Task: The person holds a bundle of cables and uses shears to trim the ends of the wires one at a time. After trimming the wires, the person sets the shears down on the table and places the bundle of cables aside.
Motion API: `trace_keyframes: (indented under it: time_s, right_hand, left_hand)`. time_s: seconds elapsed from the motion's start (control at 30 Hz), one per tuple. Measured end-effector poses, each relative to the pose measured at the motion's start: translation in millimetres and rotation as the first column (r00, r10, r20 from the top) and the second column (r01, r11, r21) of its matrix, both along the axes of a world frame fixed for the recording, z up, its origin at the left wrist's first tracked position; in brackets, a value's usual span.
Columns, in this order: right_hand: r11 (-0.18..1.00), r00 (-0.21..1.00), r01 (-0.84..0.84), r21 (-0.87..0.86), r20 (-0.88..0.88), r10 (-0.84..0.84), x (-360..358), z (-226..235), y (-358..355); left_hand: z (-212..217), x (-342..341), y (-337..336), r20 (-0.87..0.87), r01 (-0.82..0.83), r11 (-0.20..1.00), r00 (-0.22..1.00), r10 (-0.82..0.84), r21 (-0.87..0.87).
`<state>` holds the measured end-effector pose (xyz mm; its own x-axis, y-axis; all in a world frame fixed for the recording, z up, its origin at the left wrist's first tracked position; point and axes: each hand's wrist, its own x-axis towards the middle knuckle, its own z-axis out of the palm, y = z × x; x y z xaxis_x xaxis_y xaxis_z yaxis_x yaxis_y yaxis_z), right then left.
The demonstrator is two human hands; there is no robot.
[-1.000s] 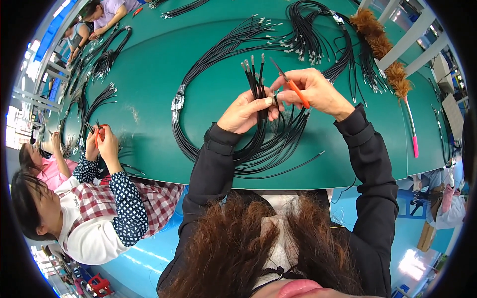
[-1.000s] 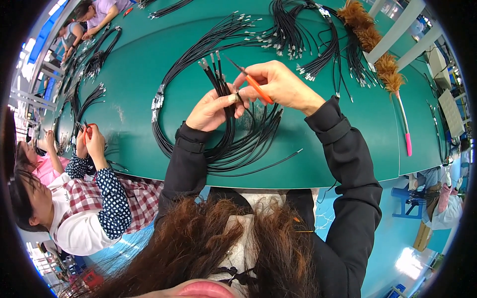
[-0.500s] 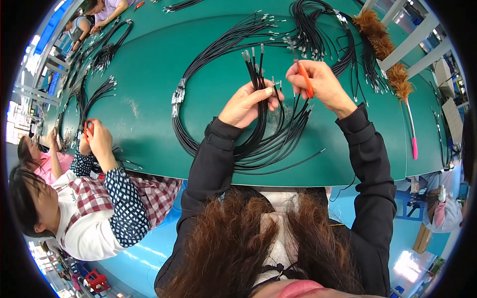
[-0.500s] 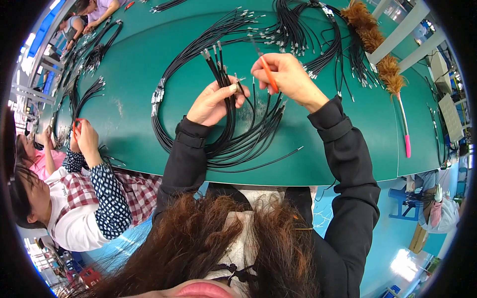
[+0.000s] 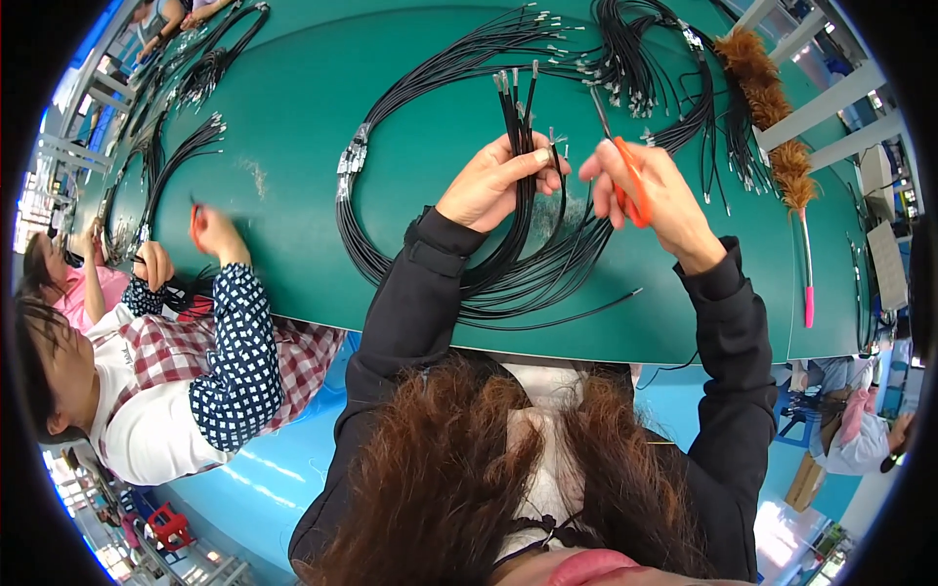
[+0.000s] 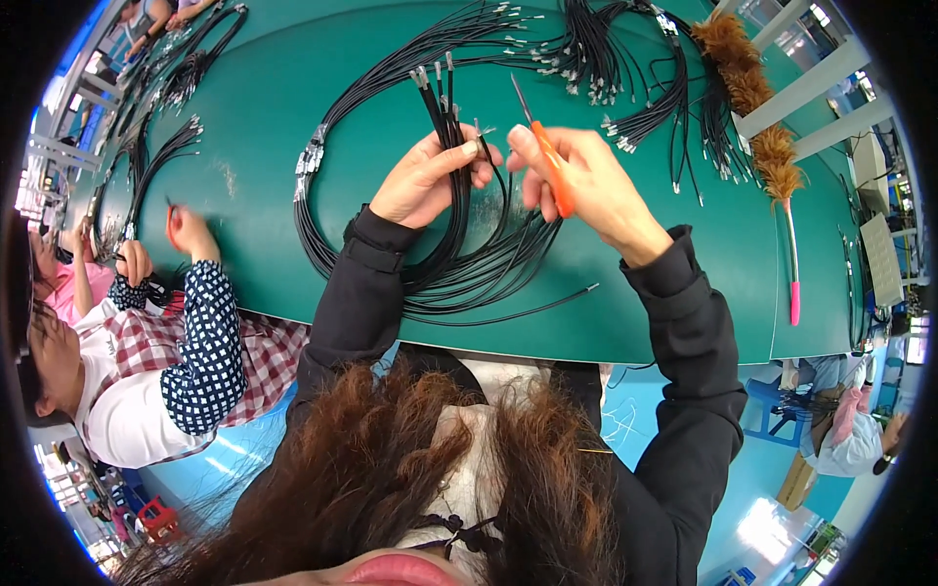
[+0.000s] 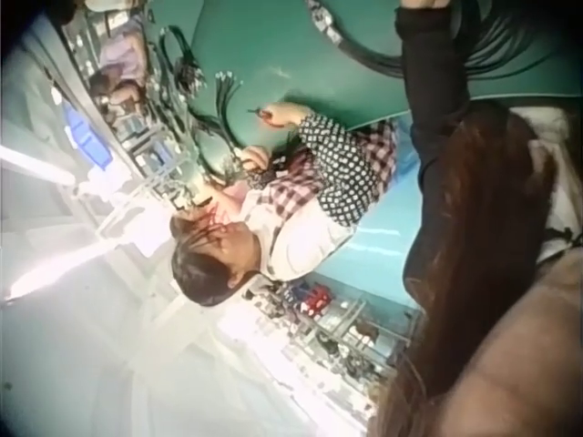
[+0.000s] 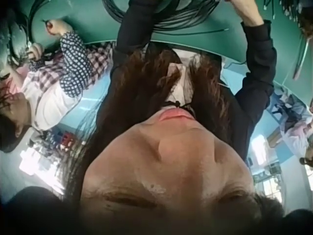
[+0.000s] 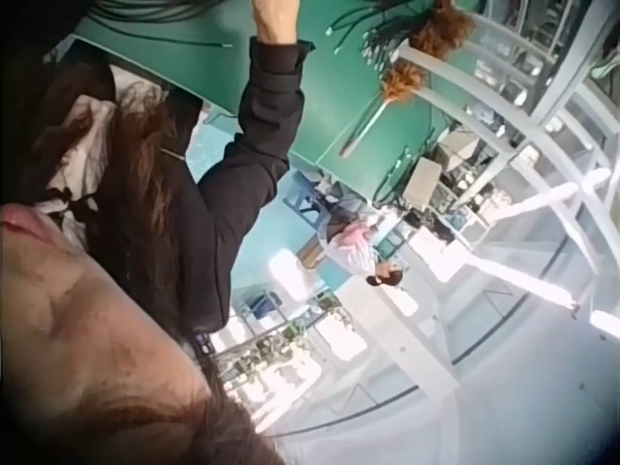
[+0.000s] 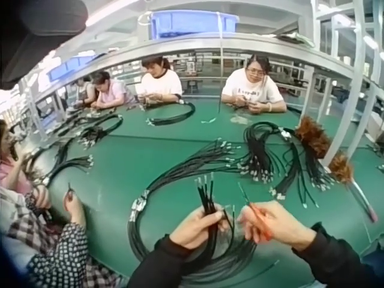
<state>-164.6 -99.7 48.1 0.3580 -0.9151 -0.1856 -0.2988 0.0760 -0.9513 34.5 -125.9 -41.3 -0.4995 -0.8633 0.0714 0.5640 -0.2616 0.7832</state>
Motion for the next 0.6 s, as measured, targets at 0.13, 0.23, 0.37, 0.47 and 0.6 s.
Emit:
trace_keyframes:
  time_s: [0.13, 0.23, 0.37, 0.47, 0.6]
  right_hand:
    - [0.968, 0.99, -0.138, 0.209, 0.011, 0.139, -10, -5, 14]
    - [0.946, 0.988, -0.151, 0.285, 0.037, 0.147, -11, -10, 11]
    - [0.923, 0.984, -0.177, 0.342, 0.087, 0.156, -9, -13, 11]
    - [0.913, 0.979, -0.197, 0.357, 0.122, 0.164, -8, -14, 8]
    - [0.903, 0.968, -0.238, 0.359, 0.169, 0.187, -7, -13, 3]
  left_hand:
    - [0, 1, -2, 0.018, 0.018, 1.0, 1.0, -0.017, -0.016]
    - [-2, 1, -4, 0.005, 0.039, 0.999, 0.999, -0.039, -0.027]
    - [-1, 2, -4, 0.006, 0.067, 0.997, 0.998, -0.067, -0.05]
    - [-2, 2, -4, 0.005, 0.08, 0.995, 0.997, -0.08, -0.055]
    - [-2, 3, -3, -0.006, 0.097, 0.994, 0.995, -0.097, -0.046]
